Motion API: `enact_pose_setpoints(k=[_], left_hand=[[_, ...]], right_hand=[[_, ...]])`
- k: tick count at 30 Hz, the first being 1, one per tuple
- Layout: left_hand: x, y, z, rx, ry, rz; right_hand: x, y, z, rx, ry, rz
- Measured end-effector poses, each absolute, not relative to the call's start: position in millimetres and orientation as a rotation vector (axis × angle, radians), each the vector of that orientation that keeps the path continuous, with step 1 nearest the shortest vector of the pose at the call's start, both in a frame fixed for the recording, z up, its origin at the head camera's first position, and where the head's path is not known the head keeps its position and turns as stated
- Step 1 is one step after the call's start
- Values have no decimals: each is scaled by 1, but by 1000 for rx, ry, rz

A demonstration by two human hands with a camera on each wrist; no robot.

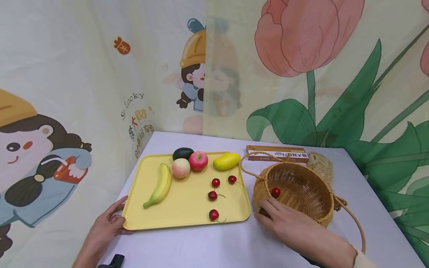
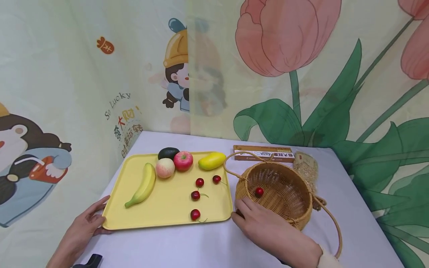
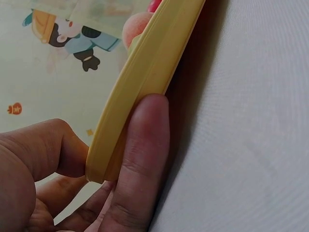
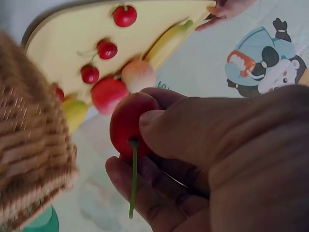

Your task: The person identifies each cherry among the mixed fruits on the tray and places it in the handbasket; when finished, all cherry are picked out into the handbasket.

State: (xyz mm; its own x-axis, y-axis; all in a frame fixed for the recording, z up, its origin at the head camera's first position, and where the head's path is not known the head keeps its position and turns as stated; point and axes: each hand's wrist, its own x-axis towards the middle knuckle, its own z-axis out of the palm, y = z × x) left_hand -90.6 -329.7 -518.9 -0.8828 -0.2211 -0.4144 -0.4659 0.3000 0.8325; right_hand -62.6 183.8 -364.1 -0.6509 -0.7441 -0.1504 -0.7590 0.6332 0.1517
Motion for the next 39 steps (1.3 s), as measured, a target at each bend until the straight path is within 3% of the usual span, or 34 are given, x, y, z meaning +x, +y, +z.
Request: enact_pose_setpoints(k=[5, 12, 23, 27, 39], left_hand=[[-90, -331, -517, -653, 2340, 1624], [-90, -331, -517, -654, 2346, 1628], [-91, -334, -517, -629, 2360, 1633], [-92, -333, -518, -630, 2346, 1637], [-91, -329, -518, -641, 2349, 1645]], right_hand=[[-61, 197, -356, -1390, 2881, 373], [-68, 221, -341, -1276, 2964, 373], [-141, 252, -354, -954, 2796, 138], [-161, 254, -361, -979, 2751, -52], [-194, 267, -366, -766, 2649, -512]])
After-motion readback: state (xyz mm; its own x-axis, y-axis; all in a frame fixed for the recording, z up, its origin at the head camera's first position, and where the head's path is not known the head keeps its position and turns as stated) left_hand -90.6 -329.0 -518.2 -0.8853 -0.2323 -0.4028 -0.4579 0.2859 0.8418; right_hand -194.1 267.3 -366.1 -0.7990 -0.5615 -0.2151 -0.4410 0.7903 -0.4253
